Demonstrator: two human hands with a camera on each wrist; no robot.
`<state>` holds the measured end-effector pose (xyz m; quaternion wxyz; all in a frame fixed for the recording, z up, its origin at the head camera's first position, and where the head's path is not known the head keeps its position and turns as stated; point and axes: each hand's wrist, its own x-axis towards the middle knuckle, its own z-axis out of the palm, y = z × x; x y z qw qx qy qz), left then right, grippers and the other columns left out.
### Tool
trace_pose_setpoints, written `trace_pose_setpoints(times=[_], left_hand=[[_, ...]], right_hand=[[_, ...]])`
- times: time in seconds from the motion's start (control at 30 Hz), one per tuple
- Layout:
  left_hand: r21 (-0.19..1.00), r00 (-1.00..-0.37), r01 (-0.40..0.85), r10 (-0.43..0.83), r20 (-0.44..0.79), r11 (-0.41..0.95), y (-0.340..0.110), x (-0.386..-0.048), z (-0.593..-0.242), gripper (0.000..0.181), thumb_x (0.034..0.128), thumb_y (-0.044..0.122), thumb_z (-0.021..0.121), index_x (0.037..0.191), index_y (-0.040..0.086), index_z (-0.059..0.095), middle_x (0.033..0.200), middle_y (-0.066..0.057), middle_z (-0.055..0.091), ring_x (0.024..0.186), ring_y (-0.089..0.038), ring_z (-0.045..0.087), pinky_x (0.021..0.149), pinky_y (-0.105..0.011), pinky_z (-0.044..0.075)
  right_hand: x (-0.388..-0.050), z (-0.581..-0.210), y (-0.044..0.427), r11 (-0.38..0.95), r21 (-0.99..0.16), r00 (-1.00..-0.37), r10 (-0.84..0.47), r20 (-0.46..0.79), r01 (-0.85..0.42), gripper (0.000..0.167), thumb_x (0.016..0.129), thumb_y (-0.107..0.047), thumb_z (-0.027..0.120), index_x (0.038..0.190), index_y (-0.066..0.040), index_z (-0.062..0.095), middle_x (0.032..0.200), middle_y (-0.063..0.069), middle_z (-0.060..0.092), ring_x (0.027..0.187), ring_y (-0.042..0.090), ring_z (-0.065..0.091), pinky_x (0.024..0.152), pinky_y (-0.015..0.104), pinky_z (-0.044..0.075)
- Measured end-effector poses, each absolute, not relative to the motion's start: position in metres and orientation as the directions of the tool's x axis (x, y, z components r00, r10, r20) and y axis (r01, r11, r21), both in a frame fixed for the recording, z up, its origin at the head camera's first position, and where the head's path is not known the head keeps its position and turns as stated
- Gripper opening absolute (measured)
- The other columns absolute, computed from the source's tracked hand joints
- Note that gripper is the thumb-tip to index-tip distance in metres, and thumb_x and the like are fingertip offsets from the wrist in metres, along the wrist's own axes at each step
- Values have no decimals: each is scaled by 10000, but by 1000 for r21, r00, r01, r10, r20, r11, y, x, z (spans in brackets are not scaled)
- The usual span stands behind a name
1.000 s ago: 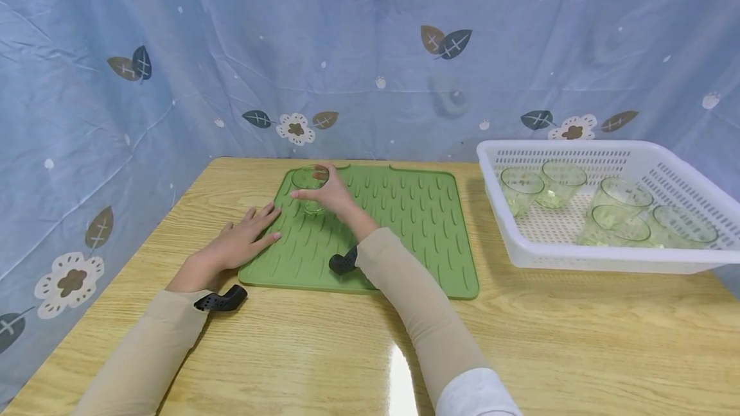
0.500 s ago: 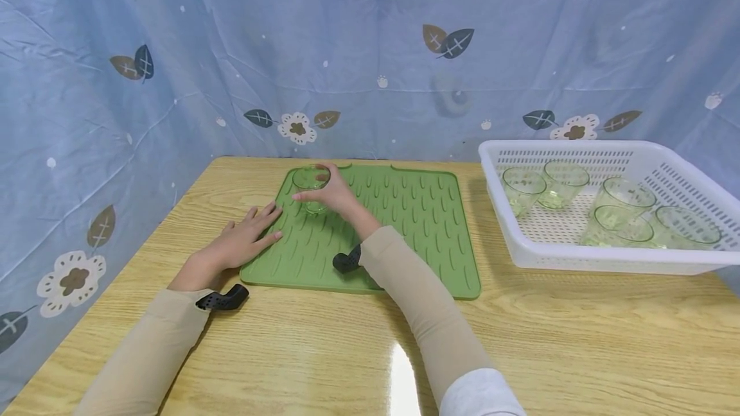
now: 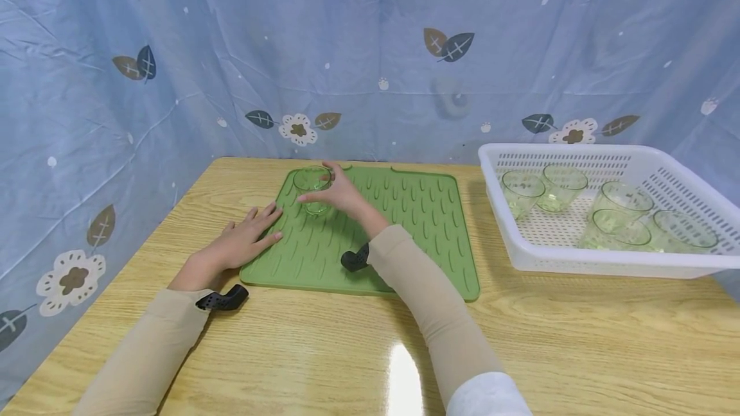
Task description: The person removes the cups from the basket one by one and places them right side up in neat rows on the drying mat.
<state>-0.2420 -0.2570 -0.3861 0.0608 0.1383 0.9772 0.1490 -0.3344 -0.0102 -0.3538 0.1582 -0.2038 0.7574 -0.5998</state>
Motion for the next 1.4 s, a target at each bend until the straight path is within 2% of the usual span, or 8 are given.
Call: trace_pose_setpoints(times=[0.23, 0.4, 0.6, 0.77, 0.97, 1.1, 1.3, 1.4], left_hand=[[312, -954, 253, 290, -78, 916, -258, -243, -387, 704, 1099, 500, 394, 1657, 125, 188, 1715, -110, 67, 1537, -457, 8, 1104, -800, 12], [311, -954, 253, 289, -76, 916, -259, -243, -386, 709, 1098, 511, 389, 1658, 126, 188, 1715, -112, 67, 1536, -460, 8, 1102, -802, 9], [316, -955, 251, 288, -74, 915, -260, -242, -387, 706, 1098, 502, 396, 1656, 119, 195, 1713, -120, 78, 1537, -460, 12, 1100, -806, 16], [316, -954, 255, 291, -69, 914, -258, -242, -387, 705, 1099, 495, 401, 1653, 109, 200, 1713, -120, 82, 1534, -468, 18, 1094, -812, 19], [317, -953, 263, 297, -64, 911, -258, -243, -387, 707, 1098, 492, 407, 1653, 108, 199, 1713, -122, 81, 1532, -473, 17, 1093, -812, 17], [320, -952, 265, 300, -63, 910, -258, -243, -387, 708, 1099, 493, 405, 1653, 104, 198, 1712, -127, 81, 1532, -474, 15, 1093, -812, 19], [318, -952, 266, 300, -63, 910, -259, -243, -387, 709, 1099, 498, 398, 1652, 100, 199, 1711, -132, 84, 1531, -474, 13, 1093, -813, 21], [317, -952, 265, 299, -64, 911, -258, -243, -388, 708, 1100, 496, 398, 1651, 98, 201, 1710, -134, 84, 1530, -478, 16, 1091, -814, 20]], right_hand=[[-329, -344, -1, 216, -966, -864, -503, 11, -138, 997, 897, -177, 831, 1651, -174, 179, 1600, 204, 336, 1391, 377, 437, 1097, 518, 428], [-328, -339, 4, 222, -963, -853, -521, 15, -152, 980, 907, -147, 816, 1649, -163, 176, 1620, 202, 306, 1457, 379, 353, 1128, 515, 399], [-326, -338, 14, 254, -952, -857, -515, 17, -172, 980, 898, -188, 830, 1646, -166, 197, 1624, 160, 319, 1495, 361, 292, 1159, 517, 358], [-327, -341, 26, 244, -953, -864, -503, 31, -177, 941, 908, -219, 822, 1638, -165, 229, 1607, 146, 346, 1491, 387, 298, 1158, 512, 362], [-322, -338, 42, 211, -956, -845, -531, 63, -204, 888, 931, -177, 794, 1631, -125, 249, 1609, 208, 327, 1479, 423, 311, 1150, 521, 372], [-315, -332, 52, 214, -953, -836, -544, 67, -215, 875, 932, -174, 793, 1625, -133, 261, 1596, 193, 353, 1476, 412, 328, 1149, 513, 375], [-305, -321, 67, 204, -947, -827, -554, 97, -247, 838, 943, -147, 777, 1616, -139, 278, 1583, 152, 387, 1468, 349, 367, 1203, 456, 296], [-301, -318, 73, 188, -948, -820, -561, 113, -259, 821, 950, -132, 765, 1616, -126, 284, 1585, 155, 391, 1471, 345, 364, 1209, 467, 283]])
